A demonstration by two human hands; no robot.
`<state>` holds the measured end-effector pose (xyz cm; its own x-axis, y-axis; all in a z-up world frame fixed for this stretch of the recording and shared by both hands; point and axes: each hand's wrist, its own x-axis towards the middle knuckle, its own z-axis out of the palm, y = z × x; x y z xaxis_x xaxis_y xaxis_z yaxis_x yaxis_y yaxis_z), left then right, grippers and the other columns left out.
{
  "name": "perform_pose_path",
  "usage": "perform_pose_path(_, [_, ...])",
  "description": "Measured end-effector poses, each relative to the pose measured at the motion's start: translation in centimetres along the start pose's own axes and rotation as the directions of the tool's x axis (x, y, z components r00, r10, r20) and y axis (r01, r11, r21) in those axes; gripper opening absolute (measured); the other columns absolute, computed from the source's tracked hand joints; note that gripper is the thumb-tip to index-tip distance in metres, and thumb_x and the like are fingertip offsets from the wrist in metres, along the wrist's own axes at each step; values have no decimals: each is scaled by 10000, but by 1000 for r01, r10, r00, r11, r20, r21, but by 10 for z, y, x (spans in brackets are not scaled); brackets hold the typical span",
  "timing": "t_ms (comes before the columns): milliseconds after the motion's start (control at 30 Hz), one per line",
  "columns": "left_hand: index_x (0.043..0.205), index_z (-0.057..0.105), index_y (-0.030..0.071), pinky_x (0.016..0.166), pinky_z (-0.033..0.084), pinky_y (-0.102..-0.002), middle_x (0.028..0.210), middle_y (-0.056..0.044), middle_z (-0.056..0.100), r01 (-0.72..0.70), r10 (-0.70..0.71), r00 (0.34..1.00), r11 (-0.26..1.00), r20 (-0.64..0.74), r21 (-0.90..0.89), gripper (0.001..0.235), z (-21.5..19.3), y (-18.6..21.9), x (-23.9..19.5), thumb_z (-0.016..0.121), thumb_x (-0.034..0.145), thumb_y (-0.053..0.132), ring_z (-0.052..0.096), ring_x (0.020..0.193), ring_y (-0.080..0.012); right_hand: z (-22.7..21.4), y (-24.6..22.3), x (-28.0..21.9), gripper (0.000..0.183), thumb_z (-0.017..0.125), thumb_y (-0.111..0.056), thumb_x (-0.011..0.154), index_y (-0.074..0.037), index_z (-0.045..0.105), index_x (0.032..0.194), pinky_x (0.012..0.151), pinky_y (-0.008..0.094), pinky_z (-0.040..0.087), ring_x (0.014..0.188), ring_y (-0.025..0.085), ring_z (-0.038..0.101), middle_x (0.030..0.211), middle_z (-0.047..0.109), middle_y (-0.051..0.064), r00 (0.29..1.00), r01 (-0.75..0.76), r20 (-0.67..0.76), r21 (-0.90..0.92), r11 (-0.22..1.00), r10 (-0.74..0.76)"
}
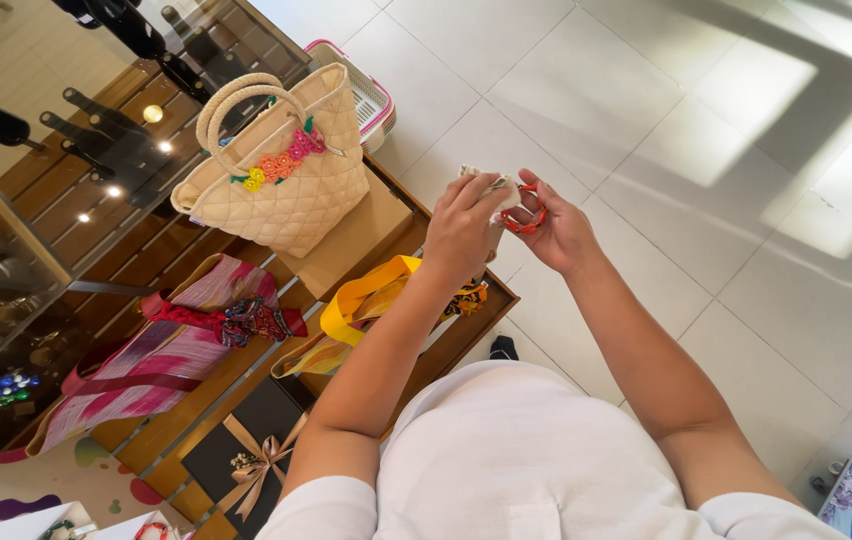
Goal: Cleaning and organizing bracelets and necklaces on a shop display shelf.
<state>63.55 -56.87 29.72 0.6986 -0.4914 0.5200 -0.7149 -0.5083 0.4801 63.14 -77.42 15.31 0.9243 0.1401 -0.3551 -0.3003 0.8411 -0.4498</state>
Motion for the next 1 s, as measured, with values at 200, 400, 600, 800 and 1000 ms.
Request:
perform_pose_path(200, [1216, 711, 206, 840, 573, -392, 1326, -20, 624, -134, 132, 991, 986, 26, 101, 399, 44, 7, -18, 594, 898, -5, 592, 1247, -319, 29, -4, -17, 382, 469, -303, 1081, -161, 580, 1417, 986, 547, 573, 1147, 335, 712, 1355, 679, 141, 1000, 9, 26, -14, 1000, -9])
perform_pose_path(400, [1160, 726, 170, 837, 541, -348, 1251, -14, 651, -78, 78, 997, 987, -1, 139, 347, 14, 18, -9, 571, 916, -21, 601, 1211, -281, -14, -9, -12, 361, 442, -286, 1093, -170, 574, 1409, 956, 517, 593, 1127, 329, 727, 1347, 690, 132, 999, 26, 22, -51, 998, -25])
perform_pose_path(600, [1180, 730, 214, 920, 520, -364, 1316, -7, 636, -209, 204, 977, 974, 63, 87, 372, 47, 23, -29, 584, 922, -10, 568, 1285, -275, 34, -13, -45, 376, 469, -264, 1090, -130, 543, 1434, 998, 541, 562, 1213, 372, 677, 1446, 603, 220, 998, 53, 36, -53, 997, -52])
perform_pose_path(800, [1228, 723, 177, 983, 514, -434, 1259, -122, 660, 282, -259, 959, 914, 115, -291, 478, 34, -4, -37, 487, 925, -106, 598, 1232, -401, 11, -34, -52, 354, 504, -244, 1085, -136, 531, 1422, 1007, 484, 578, 1227, 347, 678, 1365, 661, 196, 994, 97, -19, -247, 964, -105])
perform_pose_path(1000, [1413, 590, 96, 516, 524, -315, 1198, -230, 658, 597, -702, 526, -98, 481, -796, 468, 83, -39, -46, 440, 985, -19, 653, 690, -244, 64, -45, -80, 407, 666, -156, 1009, -42, 581, 1390, 813, 342, 650, 1000, 246, 749, 1188, 709, 170, 996, 87, 31, -667, 740, -90])
